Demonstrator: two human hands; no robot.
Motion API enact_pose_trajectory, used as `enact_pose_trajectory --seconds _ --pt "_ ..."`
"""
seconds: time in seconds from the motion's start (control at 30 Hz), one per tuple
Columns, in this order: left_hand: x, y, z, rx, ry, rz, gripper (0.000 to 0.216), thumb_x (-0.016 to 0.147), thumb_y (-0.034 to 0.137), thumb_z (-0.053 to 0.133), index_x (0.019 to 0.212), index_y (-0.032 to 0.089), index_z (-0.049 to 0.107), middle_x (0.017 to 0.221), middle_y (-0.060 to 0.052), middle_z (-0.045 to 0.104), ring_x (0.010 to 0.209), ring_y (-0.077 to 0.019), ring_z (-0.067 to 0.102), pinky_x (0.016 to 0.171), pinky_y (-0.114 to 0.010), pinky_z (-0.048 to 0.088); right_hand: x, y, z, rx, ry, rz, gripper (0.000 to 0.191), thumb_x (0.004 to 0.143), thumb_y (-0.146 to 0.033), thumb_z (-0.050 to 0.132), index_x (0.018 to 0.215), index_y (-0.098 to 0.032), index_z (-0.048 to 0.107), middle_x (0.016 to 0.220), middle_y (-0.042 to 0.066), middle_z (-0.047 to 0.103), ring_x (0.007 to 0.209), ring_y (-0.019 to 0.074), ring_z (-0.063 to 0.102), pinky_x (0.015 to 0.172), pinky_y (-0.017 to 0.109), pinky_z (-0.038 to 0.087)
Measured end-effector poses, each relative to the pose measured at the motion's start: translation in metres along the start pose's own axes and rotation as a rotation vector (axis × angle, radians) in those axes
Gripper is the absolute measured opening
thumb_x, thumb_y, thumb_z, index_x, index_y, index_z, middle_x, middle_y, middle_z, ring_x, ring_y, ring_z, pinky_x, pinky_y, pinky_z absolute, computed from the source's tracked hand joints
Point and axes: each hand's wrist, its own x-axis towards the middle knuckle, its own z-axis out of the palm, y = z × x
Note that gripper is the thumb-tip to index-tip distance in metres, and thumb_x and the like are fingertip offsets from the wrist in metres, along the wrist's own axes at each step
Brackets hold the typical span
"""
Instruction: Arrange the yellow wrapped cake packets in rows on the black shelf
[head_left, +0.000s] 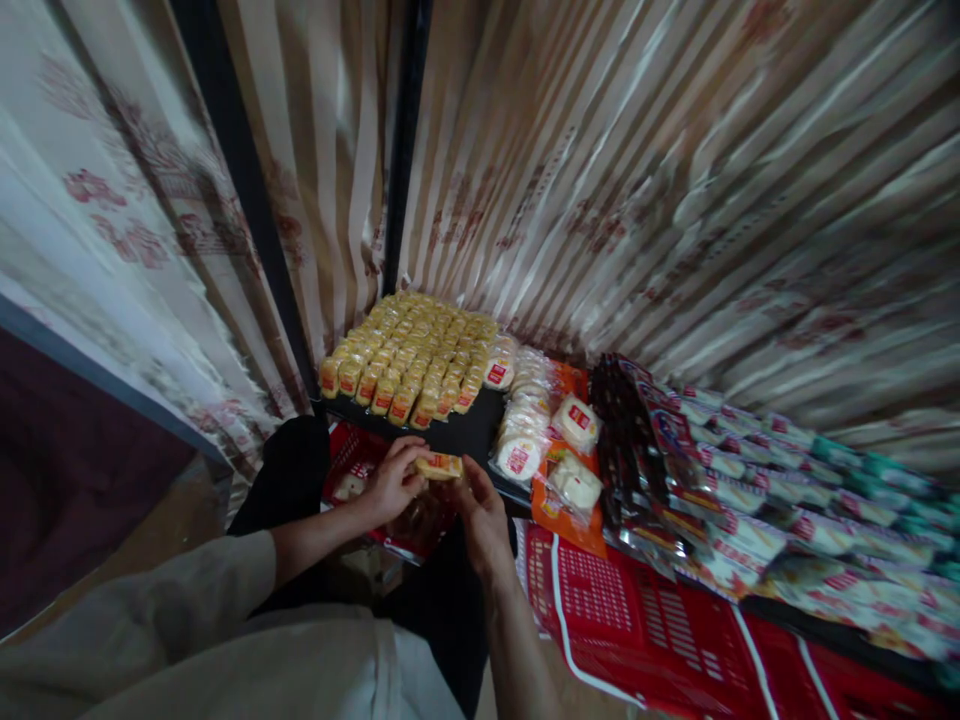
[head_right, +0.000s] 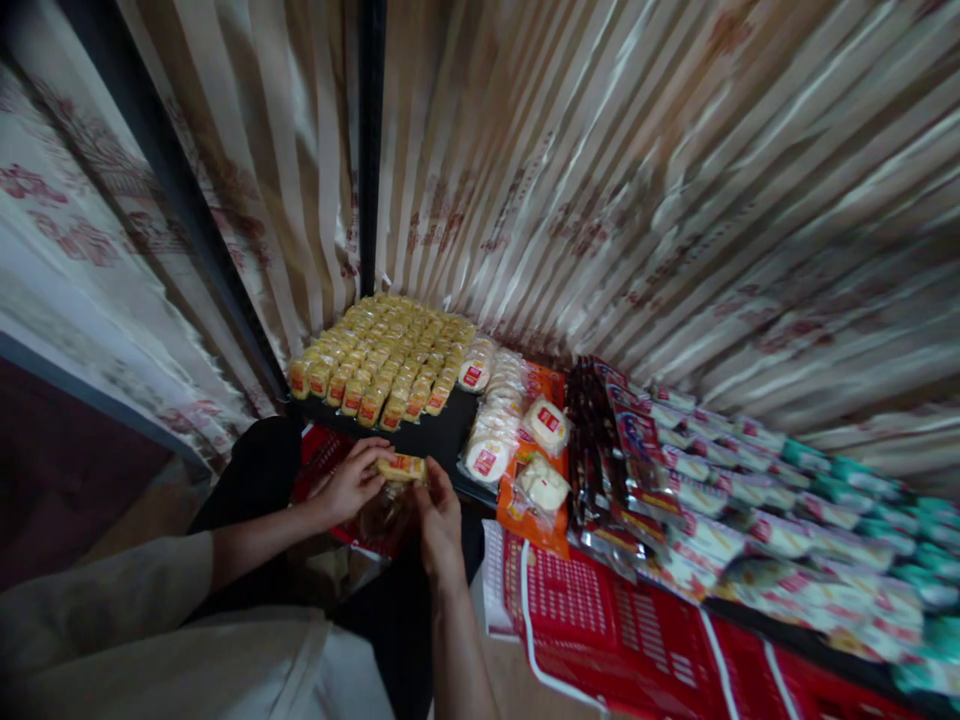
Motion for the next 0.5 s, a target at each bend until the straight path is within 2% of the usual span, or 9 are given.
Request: enact_pose_trajectory --seconds 0.1,0.2,0.4,0.5 --pt "0.001 0.008 0.004 0.086 -0.022 0.064 0.036 0.071 0.000 0.044 0.097 0.020 0.058 0.126 -0.007 0.039 0.120 -0.0181 0.046 0.099 -0.035 0.044 -0.003 -0.009 -0.001 0.087 -0.024 0.006 0.056 0.067 -0.039 0.068 0.119 -0.023 0.055 0.118 0.006 0.062 0.096 0.0189 0.063 0.079 0.032 0.052" --pt "0.002 0.017 0.007 0.196 -0.039 0.114 0.034 0.071 -0.001 0.045 0.095 0.020 0.059 0.123 -0.007 0.043 0.119 -0.0185 0.045 0.103 -0.036 0.039 -0.002 -0.011 -0.005 0.133 0.022 0.007 0.050 0.068 -0.040 0.069 0.114 -0.023 0.058 0.111 0.004 0.064 0.090 0.0172 0.063 0.076 0.031 0.052" --pt "0.004 0.026 0.020 0.231 -0.109 0.141 0.029 0.071 0.001 0.050 0.092 0.019 0.060 0.105 -0.005 0.053 0.103 -0.0161 0.054 0.094 -0.031 0.044 0.013 -0.014 -0.013 0.066 0.154 -0.067 0.052 0.064 -0.039 0.071 0.111 -0.021 0.059 0.093 0.001 0.067 0.078 0.0144 0.063 0.073 0.028 0.050" --pt "0.008 0.029 0.030 0.282 -0.053 0.112 0.030 0.073 -0.001 0.046 0.088 0.021 0.061 0.100 -0.003 0.054 0.099 -0.0149 0.054 0.092 -0.030 0.044 0.020 -0.022 -0.013 0.065 0.184 -0.116 0.059 0.061 -0.038 0.073 0.114 -0.021 0.055 0.087 0.000 0.066 0.076 0.0146 0.062 0.071 0.028 0.050"
